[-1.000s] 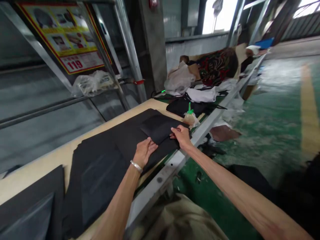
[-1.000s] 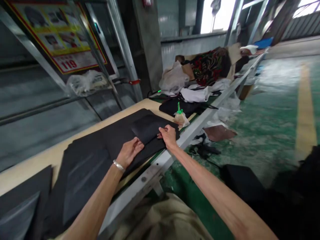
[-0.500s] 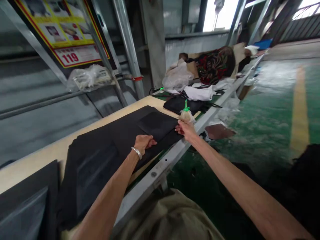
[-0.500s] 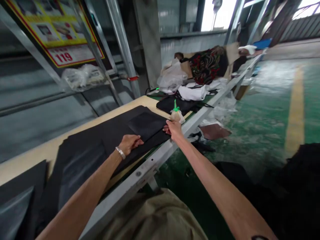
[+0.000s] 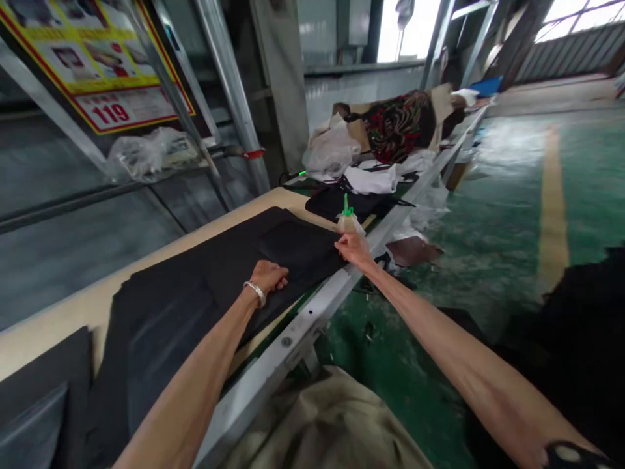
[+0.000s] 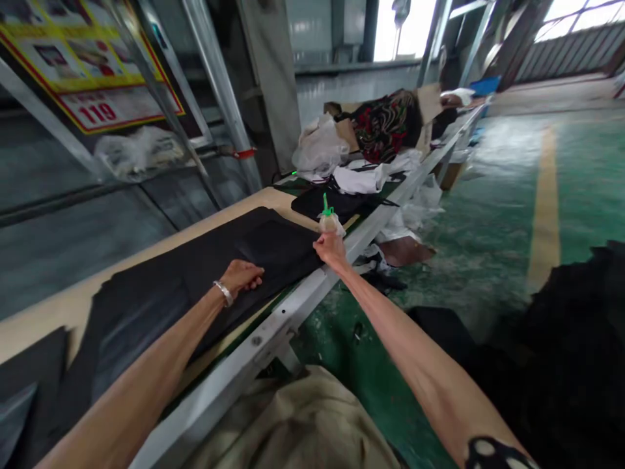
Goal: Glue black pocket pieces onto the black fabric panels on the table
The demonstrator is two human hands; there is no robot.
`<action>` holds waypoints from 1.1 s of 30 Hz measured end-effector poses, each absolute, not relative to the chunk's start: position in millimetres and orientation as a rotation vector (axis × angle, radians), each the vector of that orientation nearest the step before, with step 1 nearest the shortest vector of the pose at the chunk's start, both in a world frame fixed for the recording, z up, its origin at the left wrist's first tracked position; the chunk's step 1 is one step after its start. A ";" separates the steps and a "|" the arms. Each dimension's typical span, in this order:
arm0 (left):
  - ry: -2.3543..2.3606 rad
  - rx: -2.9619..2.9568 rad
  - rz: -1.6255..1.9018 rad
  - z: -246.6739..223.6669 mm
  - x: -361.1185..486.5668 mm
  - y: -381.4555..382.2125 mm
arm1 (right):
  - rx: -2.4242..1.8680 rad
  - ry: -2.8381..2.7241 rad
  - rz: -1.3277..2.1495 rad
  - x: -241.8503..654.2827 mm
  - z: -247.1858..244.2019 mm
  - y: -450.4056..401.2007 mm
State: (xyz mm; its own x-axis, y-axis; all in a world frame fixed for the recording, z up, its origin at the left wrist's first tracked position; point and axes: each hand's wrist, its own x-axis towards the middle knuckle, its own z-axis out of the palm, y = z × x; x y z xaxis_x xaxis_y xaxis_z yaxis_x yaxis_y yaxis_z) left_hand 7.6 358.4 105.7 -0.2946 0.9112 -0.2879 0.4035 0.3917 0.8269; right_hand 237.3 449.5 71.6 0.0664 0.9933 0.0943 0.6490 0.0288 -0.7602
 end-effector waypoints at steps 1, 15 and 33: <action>1.879 1.147 0.805 106.0 7.8 358.6 | -1.697 -1.667 0.649 237.2 71.1 449.0; 1.811 1.070 0.787 112.7 5.8 354.0 | -1.768 -1.774 0.498 238.2 71.8 452.8; 1.890 1.123 0.744 113.6 14.9 348.6 | -1.835 -1.837 0.365 241.8 70.0 450.4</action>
State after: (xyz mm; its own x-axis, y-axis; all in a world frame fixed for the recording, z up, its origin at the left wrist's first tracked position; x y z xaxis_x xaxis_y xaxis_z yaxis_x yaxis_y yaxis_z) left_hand 14.9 348.6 113.6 -0.2877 0.8974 -0.3346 0.4282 0.4331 0.7932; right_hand 241.8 450.4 70.0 0.0471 0.9850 0.1658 0.8467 0.0487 -0.5299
